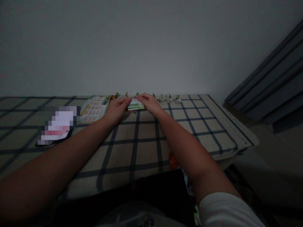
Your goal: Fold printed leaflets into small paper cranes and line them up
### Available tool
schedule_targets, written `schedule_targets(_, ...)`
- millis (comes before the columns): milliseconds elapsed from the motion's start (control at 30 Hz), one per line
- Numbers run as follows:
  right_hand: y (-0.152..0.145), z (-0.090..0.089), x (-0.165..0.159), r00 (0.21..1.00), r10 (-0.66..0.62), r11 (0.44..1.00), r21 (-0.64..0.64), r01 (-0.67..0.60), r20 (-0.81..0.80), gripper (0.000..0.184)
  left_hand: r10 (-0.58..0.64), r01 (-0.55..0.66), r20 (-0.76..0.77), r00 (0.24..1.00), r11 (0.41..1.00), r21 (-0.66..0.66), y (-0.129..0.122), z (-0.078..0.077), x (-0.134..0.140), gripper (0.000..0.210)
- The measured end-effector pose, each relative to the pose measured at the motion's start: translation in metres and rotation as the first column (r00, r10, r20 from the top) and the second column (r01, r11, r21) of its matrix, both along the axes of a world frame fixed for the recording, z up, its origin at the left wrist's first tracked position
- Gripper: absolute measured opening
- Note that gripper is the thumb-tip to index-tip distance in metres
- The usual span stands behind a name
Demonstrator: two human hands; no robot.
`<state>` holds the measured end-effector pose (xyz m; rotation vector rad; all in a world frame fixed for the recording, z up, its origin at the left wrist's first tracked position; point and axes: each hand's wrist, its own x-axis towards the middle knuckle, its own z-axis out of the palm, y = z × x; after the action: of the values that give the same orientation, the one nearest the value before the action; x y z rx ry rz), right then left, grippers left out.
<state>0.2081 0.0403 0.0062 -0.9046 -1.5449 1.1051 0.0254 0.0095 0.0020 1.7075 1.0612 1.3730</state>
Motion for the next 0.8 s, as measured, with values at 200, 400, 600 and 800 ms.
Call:
schedule_targets(200,-0.0008,0.0050,0.0053,0.995,-0.076,0.995,0.069,0.072,0.061,0.049,-0.075,0.081,0.071,0.995,0.993,-0.084,0.0016,-0.0005,0.0012,0.051)
schedule_targets(400,0.0002,0.0020,0.0021,0.998,-0.059,0.998,0.016,0.059,-0.008,0.043,-0.021,0.026,0.059,0.998,0.995,-0.093,0.0048,-0.0016,0.0017,0.045)
schedule_targets(600,0.0036,0.0002,0.0021,0.998,-0.061,0.998,-0.025,0.061,-0.031,0.034,0.001,0.013,0.118,0.993,0.992,-0.122,0.0038,0.0001,0.0011,0.037)
schedule_targets(800,0.0079,-0.0032,0.0052,0.996,-0.070,0.998,-0.009,0.070,-0.062,0.029,-0.066,0.086,0.110,0.992,0.978,-0.190,0.0017,-0.0003,0.0027,0.038)
